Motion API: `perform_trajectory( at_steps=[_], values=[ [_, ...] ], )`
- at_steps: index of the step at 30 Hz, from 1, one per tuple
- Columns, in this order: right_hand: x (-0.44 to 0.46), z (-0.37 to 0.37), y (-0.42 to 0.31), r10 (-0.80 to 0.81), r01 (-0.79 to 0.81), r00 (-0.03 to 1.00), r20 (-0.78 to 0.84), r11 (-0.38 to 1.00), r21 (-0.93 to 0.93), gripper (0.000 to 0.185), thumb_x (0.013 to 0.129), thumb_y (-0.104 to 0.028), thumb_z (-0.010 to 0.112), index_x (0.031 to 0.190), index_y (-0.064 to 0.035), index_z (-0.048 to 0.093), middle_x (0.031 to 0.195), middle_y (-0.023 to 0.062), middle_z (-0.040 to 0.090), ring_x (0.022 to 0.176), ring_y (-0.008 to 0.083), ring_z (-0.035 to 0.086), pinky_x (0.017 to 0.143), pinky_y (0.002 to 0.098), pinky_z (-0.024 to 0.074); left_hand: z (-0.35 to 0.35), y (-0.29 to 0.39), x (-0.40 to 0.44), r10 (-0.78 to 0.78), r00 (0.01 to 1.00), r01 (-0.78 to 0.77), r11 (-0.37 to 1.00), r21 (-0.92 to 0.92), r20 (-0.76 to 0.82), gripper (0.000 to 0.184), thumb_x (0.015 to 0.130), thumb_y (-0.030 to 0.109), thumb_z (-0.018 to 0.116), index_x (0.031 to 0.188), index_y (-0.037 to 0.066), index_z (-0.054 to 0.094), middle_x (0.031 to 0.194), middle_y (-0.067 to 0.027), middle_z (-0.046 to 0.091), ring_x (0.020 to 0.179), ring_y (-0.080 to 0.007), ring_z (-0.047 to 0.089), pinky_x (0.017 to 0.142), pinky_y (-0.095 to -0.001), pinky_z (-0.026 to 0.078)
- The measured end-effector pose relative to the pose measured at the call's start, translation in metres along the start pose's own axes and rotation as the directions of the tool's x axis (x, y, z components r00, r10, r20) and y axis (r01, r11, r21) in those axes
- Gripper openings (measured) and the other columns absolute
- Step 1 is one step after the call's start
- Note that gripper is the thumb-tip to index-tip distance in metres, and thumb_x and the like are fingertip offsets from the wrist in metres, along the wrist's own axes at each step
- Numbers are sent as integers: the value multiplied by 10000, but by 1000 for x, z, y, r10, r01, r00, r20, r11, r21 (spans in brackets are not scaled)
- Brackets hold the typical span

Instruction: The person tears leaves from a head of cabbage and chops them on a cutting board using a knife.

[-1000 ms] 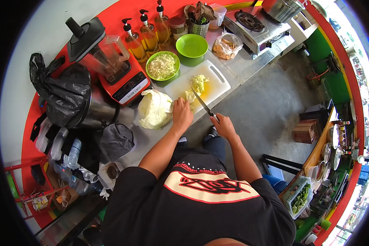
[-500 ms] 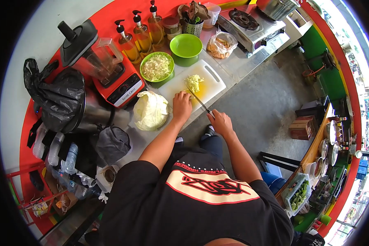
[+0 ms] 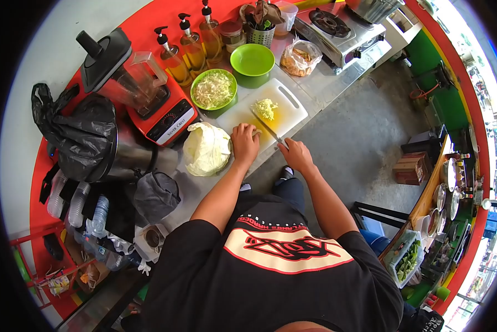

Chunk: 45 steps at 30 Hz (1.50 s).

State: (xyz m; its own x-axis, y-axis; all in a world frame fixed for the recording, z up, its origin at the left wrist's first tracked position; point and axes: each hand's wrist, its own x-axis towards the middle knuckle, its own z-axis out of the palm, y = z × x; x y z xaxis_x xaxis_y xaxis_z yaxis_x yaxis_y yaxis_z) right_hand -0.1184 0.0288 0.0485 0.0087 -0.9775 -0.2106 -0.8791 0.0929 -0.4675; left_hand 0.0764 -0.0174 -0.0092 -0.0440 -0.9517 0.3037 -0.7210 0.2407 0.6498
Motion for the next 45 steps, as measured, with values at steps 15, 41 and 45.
perform_trajectory(
  at_steps=[15,41,45],
  values=[
    [-22,35,-20,-39,26,997,-66,983,-183,325,1022,-363,548,962,-44,564,733,233,699,690,435,700,645,535,555,19,-15,10,74,993,-81,994,-77,-92,74,845,48,707,916,62,690,976,-81,642,986,-331,590,884,-448,455],
    [-11,41,-37,31,-38,999,-42,984,-174,337,1036,-361,532,995,-27,558,784,243,712,740,426,713,682,527,561,19,-14,8,127,978,-143,986,-89,-164,72,811,34,702,875,32,668,956,-107,629,945,-346,594,845,-453,473],
    [-3,49,-36,59,-67,997,-48,983,-170,340,1036,-362,532,992,-26,559,784,243,711,743,435,709,685,534,557,19,-15,7,123,979,-138,987,-82,-164,69,808,33,706,864,32,665,952,-106,628,948,-346,594,840,-451,474]
  ],
)
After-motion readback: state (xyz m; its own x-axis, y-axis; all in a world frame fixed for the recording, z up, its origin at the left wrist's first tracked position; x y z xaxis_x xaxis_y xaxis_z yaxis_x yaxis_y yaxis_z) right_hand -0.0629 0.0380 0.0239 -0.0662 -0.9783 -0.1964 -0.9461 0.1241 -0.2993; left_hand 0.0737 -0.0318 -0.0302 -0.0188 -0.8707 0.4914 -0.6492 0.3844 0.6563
